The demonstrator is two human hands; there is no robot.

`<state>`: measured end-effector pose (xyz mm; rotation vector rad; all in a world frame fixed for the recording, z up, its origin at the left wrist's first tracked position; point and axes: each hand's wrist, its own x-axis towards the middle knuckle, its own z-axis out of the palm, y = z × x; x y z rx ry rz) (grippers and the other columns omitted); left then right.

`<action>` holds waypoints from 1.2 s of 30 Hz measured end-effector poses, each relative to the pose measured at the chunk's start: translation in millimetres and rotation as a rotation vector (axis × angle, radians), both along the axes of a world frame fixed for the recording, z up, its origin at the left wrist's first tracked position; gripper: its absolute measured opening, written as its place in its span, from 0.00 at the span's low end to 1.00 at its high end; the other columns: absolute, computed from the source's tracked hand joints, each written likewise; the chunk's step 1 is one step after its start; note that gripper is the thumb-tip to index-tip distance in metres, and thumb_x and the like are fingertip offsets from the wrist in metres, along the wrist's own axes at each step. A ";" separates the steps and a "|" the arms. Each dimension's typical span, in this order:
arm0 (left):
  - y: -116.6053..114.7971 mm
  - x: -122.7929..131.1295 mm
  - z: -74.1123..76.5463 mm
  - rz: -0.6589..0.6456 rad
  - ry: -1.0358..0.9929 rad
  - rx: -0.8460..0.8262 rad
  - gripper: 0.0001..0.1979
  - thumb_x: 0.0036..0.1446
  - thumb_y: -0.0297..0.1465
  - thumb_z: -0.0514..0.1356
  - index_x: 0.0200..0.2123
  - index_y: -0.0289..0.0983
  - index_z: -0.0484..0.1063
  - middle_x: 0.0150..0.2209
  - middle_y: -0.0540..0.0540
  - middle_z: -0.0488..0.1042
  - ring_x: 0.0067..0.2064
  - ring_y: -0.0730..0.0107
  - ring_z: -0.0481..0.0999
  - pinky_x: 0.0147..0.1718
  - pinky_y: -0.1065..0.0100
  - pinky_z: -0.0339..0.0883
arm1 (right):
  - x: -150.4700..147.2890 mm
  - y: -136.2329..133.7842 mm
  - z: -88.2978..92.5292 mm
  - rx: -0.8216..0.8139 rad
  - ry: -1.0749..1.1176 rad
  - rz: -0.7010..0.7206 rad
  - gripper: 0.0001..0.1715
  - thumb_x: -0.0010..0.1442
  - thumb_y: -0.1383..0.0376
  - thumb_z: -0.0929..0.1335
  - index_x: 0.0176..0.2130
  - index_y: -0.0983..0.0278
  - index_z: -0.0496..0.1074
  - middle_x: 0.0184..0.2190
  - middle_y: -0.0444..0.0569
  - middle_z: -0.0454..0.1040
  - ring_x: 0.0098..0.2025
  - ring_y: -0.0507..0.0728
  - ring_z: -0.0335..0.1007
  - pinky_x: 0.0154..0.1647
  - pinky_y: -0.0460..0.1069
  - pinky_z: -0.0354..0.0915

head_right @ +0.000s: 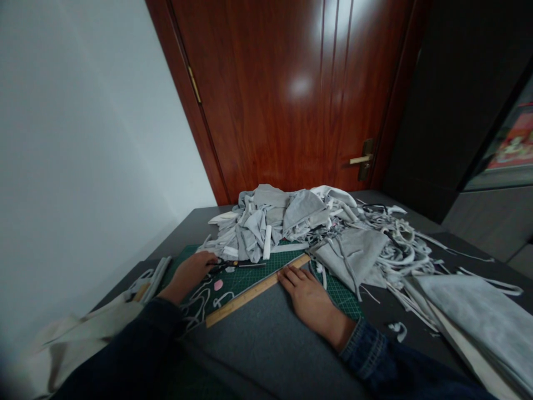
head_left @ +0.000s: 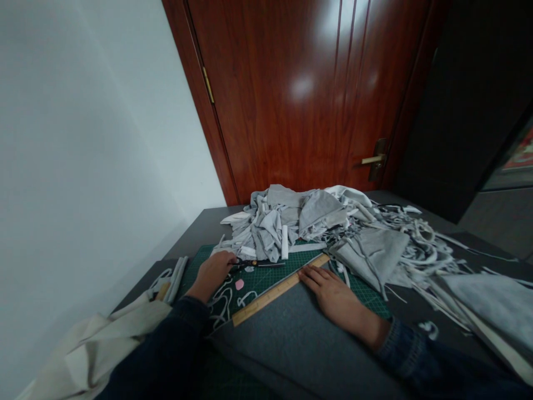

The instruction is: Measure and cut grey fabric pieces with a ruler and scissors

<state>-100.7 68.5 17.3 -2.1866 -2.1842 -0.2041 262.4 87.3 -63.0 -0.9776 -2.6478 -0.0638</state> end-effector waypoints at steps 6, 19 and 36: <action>-20.6 12.5 -1.9 -0.127 -0.075 -0.086 0.07 0.60 0.30 0.61 0.39 0.42 0.79 0.42 0.46 0.78 0.46 0.62 0.78 0.48 0.65 0.67 | -0.4 -0.4 0.9 0.009 -0.001 0.009 0.35 0.66 0.78 0.59 0.69 0.67 0.65 0.68 0.58 0.68 0.69 0.64 0.63 0.70 0.62 0.61; 6.4 67.2 36.4 -0.219 -0.287 -0.128 0.06 0.56 0.34 0.61 0.32 0.42 0.79 0.30 0.51 0.81 0.34 0.64 0.78 0.33 0.69 0.63 | -2.7 -0.4 16.2 -0.139 -0.029 -0.054 0.34 0.70 0.70 0.59 0.73 0.61 0.59 0.72 0.55 0.62 0.74 0.72 0.51 0.72 0.71 0.52; 112.0 234.1 -30.1 -0.233 -0.449 0.056 0.03 0.63 0.26 0.64 0.37 0.38 0.78 0.37 0.46 0.83 0.40 0.67 0.80 0.41 0.69 0.69 | -4.1 -0.8 24.6 -0.162 0.011 -0.016 0.32 0.71 0.67 0.61 0.71 0.59 0.62 0.68 0.57 0.65 0.73 0.79 0.51 0.67 0.78 0.54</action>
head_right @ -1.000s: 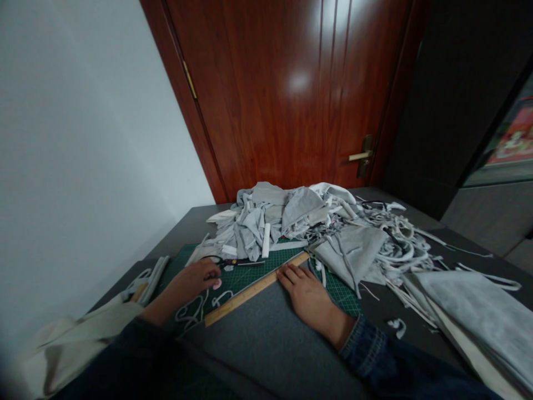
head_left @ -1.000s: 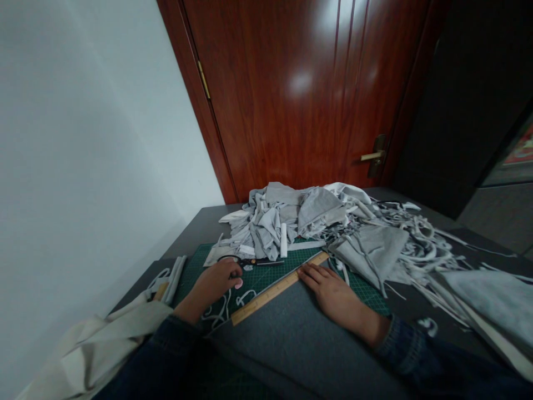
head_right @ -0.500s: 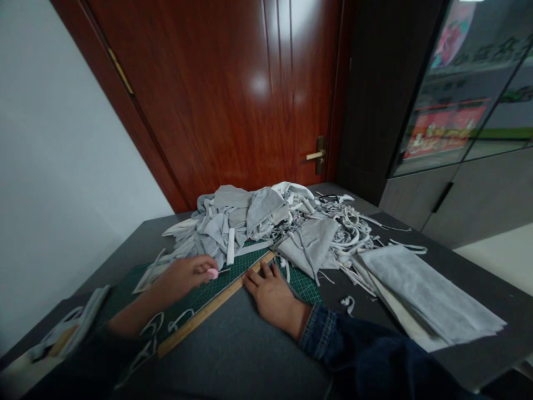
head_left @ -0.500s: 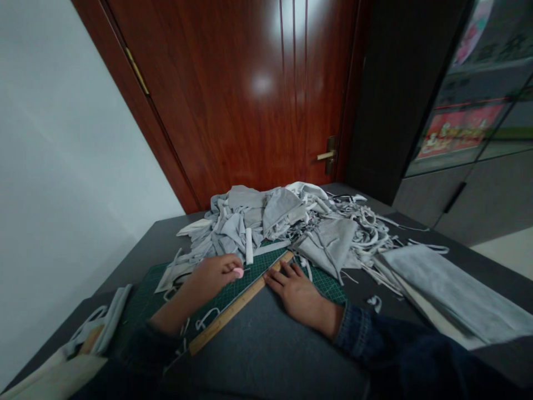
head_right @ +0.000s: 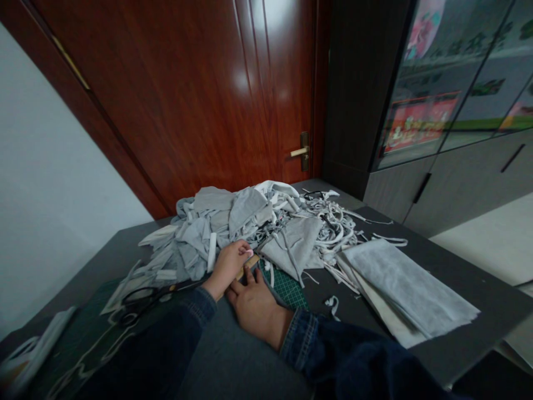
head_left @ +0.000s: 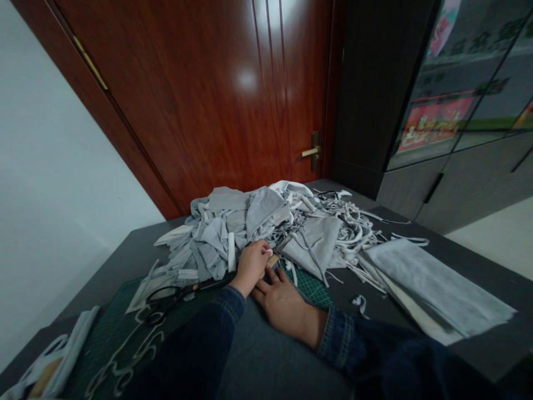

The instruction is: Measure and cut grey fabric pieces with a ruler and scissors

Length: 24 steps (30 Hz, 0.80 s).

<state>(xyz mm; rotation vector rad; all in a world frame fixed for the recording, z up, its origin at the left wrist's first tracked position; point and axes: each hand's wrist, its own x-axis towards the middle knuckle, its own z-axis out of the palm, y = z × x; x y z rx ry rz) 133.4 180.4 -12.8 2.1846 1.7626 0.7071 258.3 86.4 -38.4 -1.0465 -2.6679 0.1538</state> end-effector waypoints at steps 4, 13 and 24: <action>1.4 2.4 -2.5 -0.020 0.032 0.023 0.04 0.64 0.26 0.63 0.38 0.39 0.78 0.38 0.47 0.82 0.42 0.66 0.80 0.43 0.68 0.68 | 0.3 -0.6 1.6 0.002 0.011 -0.003 0.30 0.71 0.66 0.61 0.70 0.60 0.63 0.67 0.58 0.66 0.72 0.80 0.52 0.66 0.79 0.54; 0.7 3.6 5.8 -0.047 0.142 0.010 0.04 0.63 0.27 0.62 0.36 0.39 0.77 0.37 0.45 0.82 0.40 0.63 0.79 0.39 0.67 0.66 | -0.8 0.6 1.4 -0.011 0.004 -0.001 0.30 0.71 0.66 0.62 0.70 0.60 0.64 0.67 0.58 0.66 0.72 0.79 0.52 0.67 0.79 0.53; -7.0 -9.0 19.3 -0.071 0.226 -0.047 0.05 0.62 0.26 0.63 0.34 0.40 0.77 0.34 0.47 0.81 0.39 0.63 0.79 0.38 0.67 0.64 | 0.1 -0.9 2.7 -0.025 -0.006 -0.012 0.31 0.71 0.67 0.60 0.71 0.60 0.61 0.69 0.59 0.65 0.73 0.78 0.50 0.67 0.78 0.53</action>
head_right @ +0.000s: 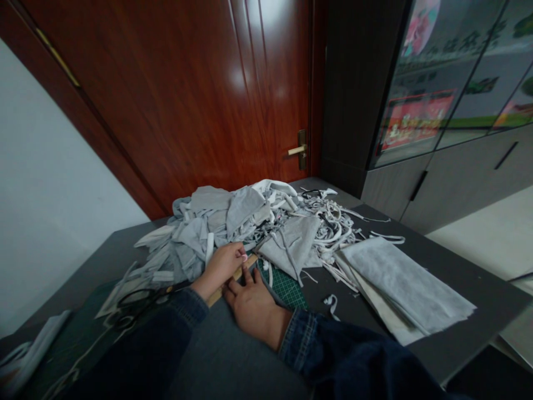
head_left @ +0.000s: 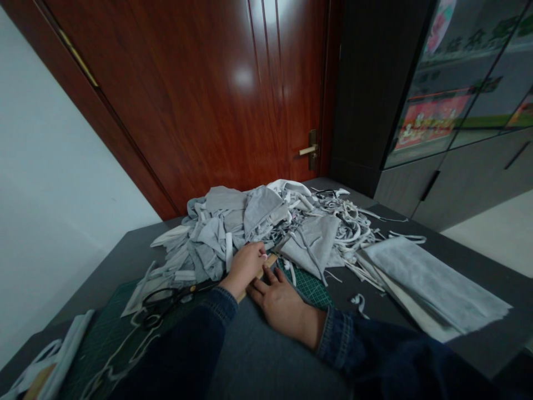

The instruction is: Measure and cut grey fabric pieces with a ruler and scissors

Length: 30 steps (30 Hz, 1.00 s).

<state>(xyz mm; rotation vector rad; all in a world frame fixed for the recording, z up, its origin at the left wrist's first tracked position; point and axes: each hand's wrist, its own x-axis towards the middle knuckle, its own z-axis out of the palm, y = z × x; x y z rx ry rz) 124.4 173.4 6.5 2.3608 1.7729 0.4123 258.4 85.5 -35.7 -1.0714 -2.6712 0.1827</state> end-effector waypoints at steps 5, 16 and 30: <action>0.3 1.4 -0.4 -0.006 0.016 -0.005 0.05 0.63 0.26 0.61 0.35 0.40 0.76 0.35 0.47 0.82 0.40 0.64 0.79 0.38 0.68 0.64 | 0.1 0.4 0.0 0.008 0.010 0.004 0.32 0.71 0.67 0.61 0.71 0.61 0.61 0.69 0.59 0.65 0.73 0.78 0.51 0.67 0.78 0.53; -12.1 -25.0 10.1 -0.033 0.070 -0.094 0.04 0.60 0.27 0.64 0.32 0.40 0.77 0.31 0.49 0.80 0.36 0.66 0.79 0.35 0.69 0.61 | -2.5 3.1 -14.6 0.113 -0.016 -0.024 0.31 0.73 0.68 0.59 0.72 0.65 0.60 0.69 0.64 0.62 0.71 0.76 0.56 0.66 0.76 0.59; -57.3 -72.0 14.6 -0.013 0.032 -0.152 0.06 0.60 0.26 0.64 0.30 0.39 0.74 0.30 0.52 0.79 0.34 0.69 0.77 0.32 0.71 0.58 | -3.0 2.6 -15.4 0.100 -0.049 -0.031 0.31 0.73 0.67 0.58 0.72 0.66 0.60 0.66 0.65 0.66 0.70 0.77 0.57 0.66 0.75 0.59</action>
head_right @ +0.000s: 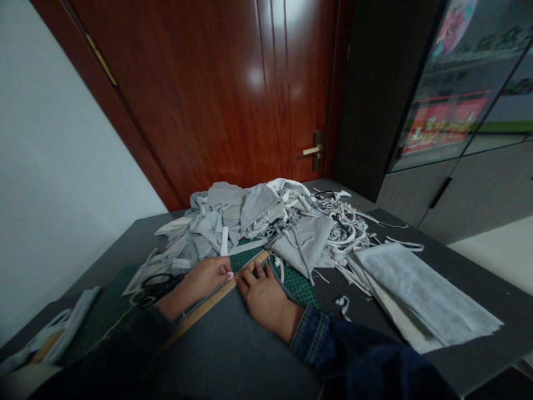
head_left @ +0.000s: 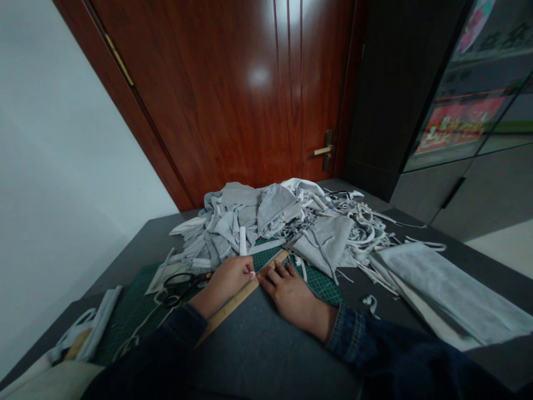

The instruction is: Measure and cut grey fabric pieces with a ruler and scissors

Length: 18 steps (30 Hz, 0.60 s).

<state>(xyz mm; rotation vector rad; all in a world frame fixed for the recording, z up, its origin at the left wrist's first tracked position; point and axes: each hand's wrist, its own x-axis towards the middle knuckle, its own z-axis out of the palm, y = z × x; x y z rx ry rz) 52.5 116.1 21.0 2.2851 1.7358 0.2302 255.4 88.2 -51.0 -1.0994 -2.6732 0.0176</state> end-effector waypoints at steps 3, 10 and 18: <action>-12.9 -11.2 0.8 0.024 -0.006 -0.009 0.06 0.60 0.27 0.64 0.30 0.39 0.74 0.30 0.51 0.79 0.34 0.68 0.77 0.31 0.71 0.57 | 0.6 -0.7 0.9 -0.010 -0.005 -0.002 0.31 0.73 0.67 0.59 0.71 0.66 0.62 0.66 0.64 0.66 0.70 0.77 0.57 0.67 0.75 0.59; -17.1 -8.5 -4.0 0.039 -0.016 0.030 0.05 0.61 0.27 0.63 0.31 0.39 0.73 0.33 0.50 0.79 0.36 0.67 0.77 0.33 0.70 0.58 | 1.4 -1.1 3.0 -0.003 -0.021 -0.003 0.30 0.73 0.68 0.58 0.71 0.65 0.63 0.65 0.63 0.67 0.70 0.76 0.58 0.67 0.73 0.59; -37.0 -35.5 -1.2 0.005 0.014 -0.010 0.06 0.59 0.30 0.61 0.29 0.40 0.71 0.31 0.51 0.77 0.35 0.67 0.75 0.31 0.69 0.55 | 2.7 -4.5 8.2 -0.029 -0.039 -0.011 0.32 0.72 0.69 0.58 0.72 0.64 0.61 0.65 0.63 0.67 0.71 0.75 0.56 0.68 0.71 0.57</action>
